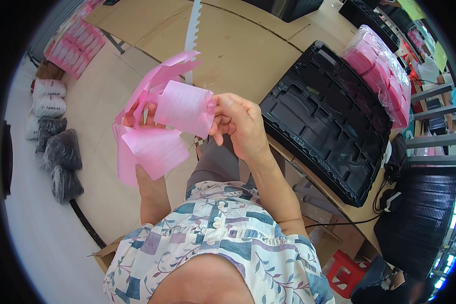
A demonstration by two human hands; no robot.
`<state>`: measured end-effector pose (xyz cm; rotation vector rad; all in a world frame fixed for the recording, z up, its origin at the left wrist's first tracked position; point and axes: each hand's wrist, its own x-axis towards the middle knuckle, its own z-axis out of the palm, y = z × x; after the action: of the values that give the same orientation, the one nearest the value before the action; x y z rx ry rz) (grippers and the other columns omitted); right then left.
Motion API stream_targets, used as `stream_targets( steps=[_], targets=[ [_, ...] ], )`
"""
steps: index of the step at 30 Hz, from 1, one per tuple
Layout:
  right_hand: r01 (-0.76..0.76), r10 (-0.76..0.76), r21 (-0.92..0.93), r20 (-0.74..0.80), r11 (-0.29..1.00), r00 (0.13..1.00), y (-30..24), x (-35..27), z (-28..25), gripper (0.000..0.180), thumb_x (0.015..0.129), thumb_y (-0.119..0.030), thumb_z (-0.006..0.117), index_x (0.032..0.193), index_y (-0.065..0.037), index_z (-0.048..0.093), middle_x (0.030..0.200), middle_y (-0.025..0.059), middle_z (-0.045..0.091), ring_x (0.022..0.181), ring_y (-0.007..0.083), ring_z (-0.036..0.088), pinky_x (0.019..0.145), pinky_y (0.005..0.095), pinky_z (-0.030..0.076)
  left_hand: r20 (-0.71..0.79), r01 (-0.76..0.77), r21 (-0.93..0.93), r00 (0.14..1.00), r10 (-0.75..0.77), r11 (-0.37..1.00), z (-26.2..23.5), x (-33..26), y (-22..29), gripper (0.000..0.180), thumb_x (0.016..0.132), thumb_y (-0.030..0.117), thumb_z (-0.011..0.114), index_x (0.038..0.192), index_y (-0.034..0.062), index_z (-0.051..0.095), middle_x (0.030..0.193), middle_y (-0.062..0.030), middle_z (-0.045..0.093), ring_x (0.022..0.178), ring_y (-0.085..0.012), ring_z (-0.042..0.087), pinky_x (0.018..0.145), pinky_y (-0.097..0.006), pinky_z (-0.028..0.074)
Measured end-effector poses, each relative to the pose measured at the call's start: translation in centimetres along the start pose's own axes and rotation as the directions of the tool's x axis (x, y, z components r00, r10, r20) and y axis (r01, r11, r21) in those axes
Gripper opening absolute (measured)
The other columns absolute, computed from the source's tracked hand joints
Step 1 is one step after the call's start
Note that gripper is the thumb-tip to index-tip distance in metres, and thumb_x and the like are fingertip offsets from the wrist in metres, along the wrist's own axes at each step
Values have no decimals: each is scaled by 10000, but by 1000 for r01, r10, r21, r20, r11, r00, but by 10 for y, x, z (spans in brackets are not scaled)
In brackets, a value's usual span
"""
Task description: The person assembles a black plastic tray by first placing a pink foam insert into the tray's grid. They then apply small white adhesive pads to the tray's surface using a strip of labels. Finally, they place another pink foam insert on top of the tray to complete the assembly.
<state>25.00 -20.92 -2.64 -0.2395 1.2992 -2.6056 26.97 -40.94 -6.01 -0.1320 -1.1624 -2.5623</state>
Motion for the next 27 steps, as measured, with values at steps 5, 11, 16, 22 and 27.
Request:
stream_targets(
  steps=[5,11,16,22,27],
  targets=[
    [-10,13,-95,33,995,999,11,5,2,151,919,-99,643,982,39,647,746,67,654,539,89,596,439,201,454,-20,-3,-47,1000,2,999,-6,-2,4,455,1023,419,433,1363,118,457,1330,-86,522,1245,-224,521,993,-512,519],
    [-49,50,-18,79,999,996,20,11,4,152,956,-110,596,925,31,644,737,71,656,541,92,608,417,207,453,31,-26,-9,999,26,1000,-18,-5,7,576,965,496,523,1393,124,423,1321,-90,524,1261,-255,509,1024,-555,484],
    [-101,101,-5,74,995,992,23,15,14,347,1023,-235,481,971,63,650,722,94,657,535,106,609,409,217,457,89,-94,11,992,93,996,-27,-10,11,805,853,611,628,1440,135,350,1351,-84,489,1287,-278,477,1035,-601,456],
    [-159,155,12,170,987,973,31,22,21,458,1040,-306,420,1001,90,647,720,110,656,524,115,592,406,228,445,-225,17,-18,974,-20,1000,-23,-14,26,850,832,602,661,1444,129,310,1421,-94,412,1320,-247,435,1052,-559,456],
    [-177,178,-22,175,984,968,38,27,36,418,1021,-290,458,984,81,647,699,99,648,509,107,573,408,216,431,-125,-107,-41,987,101,993,-40,-17,29,734,893,530,616,1431,112,340,1409,-106,431,1306,-247,456,1033,-539,470]
  ],
)
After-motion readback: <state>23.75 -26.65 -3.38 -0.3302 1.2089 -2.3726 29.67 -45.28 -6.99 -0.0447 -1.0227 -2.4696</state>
